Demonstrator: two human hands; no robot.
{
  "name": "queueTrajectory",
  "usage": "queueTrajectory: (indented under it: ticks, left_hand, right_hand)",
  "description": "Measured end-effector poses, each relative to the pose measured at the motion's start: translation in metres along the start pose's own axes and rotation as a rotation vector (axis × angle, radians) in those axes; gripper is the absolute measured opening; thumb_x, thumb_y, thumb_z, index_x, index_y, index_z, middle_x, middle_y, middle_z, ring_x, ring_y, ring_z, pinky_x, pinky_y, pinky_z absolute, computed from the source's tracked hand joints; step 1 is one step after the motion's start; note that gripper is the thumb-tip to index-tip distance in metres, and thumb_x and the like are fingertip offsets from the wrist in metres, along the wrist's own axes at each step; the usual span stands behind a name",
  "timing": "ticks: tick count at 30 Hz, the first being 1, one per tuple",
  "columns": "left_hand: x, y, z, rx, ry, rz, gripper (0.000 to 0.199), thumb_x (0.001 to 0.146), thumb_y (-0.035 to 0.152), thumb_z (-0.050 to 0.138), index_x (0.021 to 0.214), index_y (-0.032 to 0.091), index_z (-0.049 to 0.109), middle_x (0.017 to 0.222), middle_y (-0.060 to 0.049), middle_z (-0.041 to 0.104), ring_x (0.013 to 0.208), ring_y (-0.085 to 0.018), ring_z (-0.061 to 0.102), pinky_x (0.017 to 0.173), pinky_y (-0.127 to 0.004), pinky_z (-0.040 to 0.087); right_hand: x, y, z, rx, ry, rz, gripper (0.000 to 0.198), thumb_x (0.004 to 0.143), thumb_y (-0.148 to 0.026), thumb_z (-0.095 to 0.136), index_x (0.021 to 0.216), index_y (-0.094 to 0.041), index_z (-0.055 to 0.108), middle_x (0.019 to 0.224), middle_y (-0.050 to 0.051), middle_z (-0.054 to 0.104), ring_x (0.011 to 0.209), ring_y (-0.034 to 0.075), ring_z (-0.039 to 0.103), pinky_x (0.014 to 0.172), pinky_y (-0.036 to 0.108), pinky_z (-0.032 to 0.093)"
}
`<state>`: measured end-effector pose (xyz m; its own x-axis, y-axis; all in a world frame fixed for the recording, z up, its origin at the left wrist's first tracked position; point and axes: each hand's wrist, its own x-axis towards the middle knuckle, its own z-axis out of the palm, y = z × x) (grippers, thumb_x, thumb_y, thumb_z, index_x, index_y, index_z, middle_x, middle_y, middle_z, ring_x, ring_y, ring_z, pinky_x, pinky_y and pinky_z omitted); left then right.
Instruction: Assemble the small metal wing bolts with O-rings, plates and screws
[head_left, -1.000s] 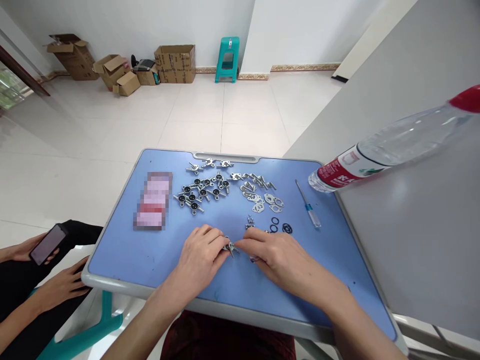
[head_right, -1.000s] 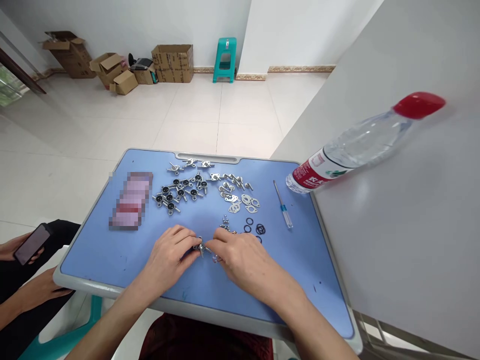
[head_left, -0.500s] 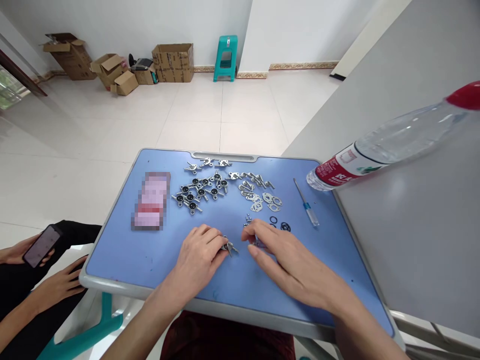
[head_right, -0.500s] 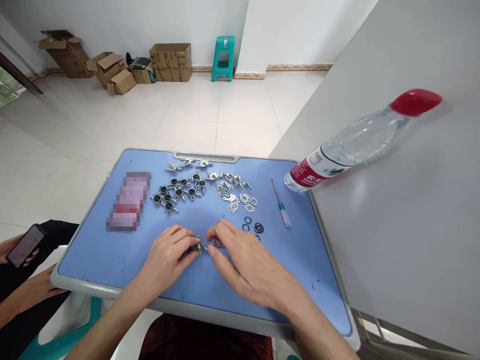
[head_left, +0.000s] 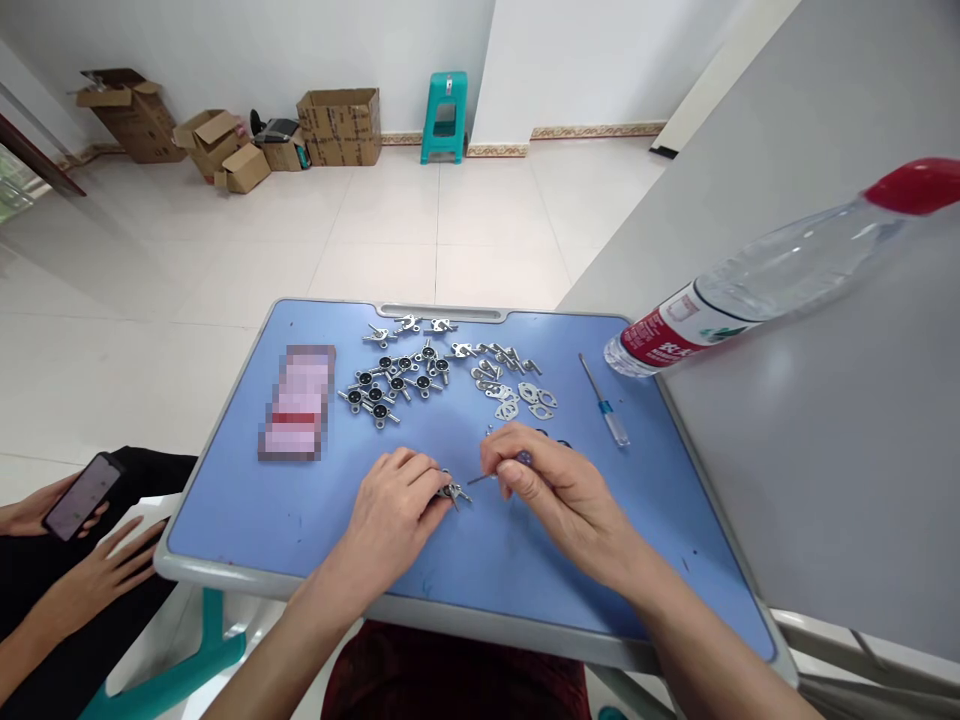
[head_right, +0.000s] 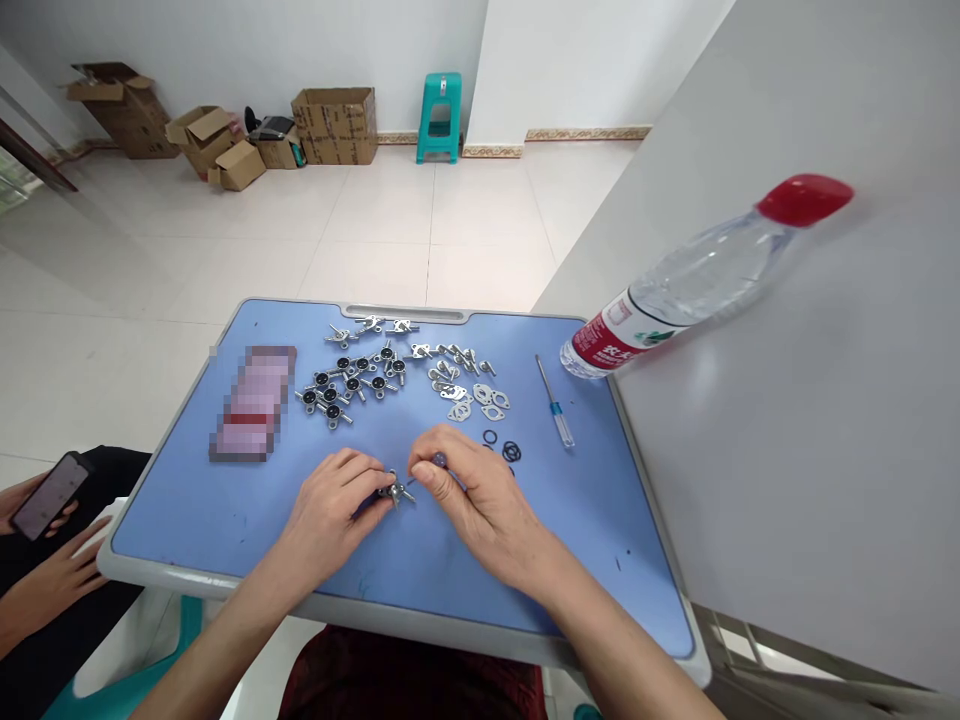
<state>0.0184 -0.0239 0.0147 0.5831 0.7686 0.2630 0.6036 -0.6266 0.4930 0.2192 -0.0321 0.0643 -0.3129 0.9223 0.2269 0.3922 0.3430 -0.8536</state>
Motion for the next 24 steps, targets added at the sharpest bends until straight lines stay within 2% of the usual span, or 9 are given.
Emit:
queueTrajectory:
  ticks: [10, 24]
  left_hand:
    - [-0.0004, 0.0002, 0.0006, 0.001, 0.006, -0.013, 0.009, 0.091, 0.014, 0.059, 0.097, 0.019, 0.064, 0.088, -0.003, 0.068, 0.084, -0.02, 0.057, 0.071, -0.034, 0.048]
    - [-0.0003, 0.0006, 0.0003, 0.007, 0.001, -0.011, 0.008, 0.092, 0.016, 0.058, 0.097, 0.019, 0.064, 0.088, -0.003, 0.067, 0.084, -0.02, 0.057, 0.071, -0.033, 0.047]
  right_hand:
    - [0.0019, 0.0014, 0.0071, -0.008, -0.124, -0.054, 0.026, 0.104, -0.033, 0.034, 0.09, -0.022, 0.051, 0.086, 0.003, 0.058, 0.078, 0.015, 0.055, 0.072, 0.028, 0.046]
    - [0.0019, 0.0012, 0.0073, -0.04, -0.138, -0.051, 0.026, 0.104, -0.032, 0.033, 0.089, -0.021, 0.052, 0.085, 0.004, 0.059, 0.077, 0.015, 0.055, 0.071, 0.028, 0.048]
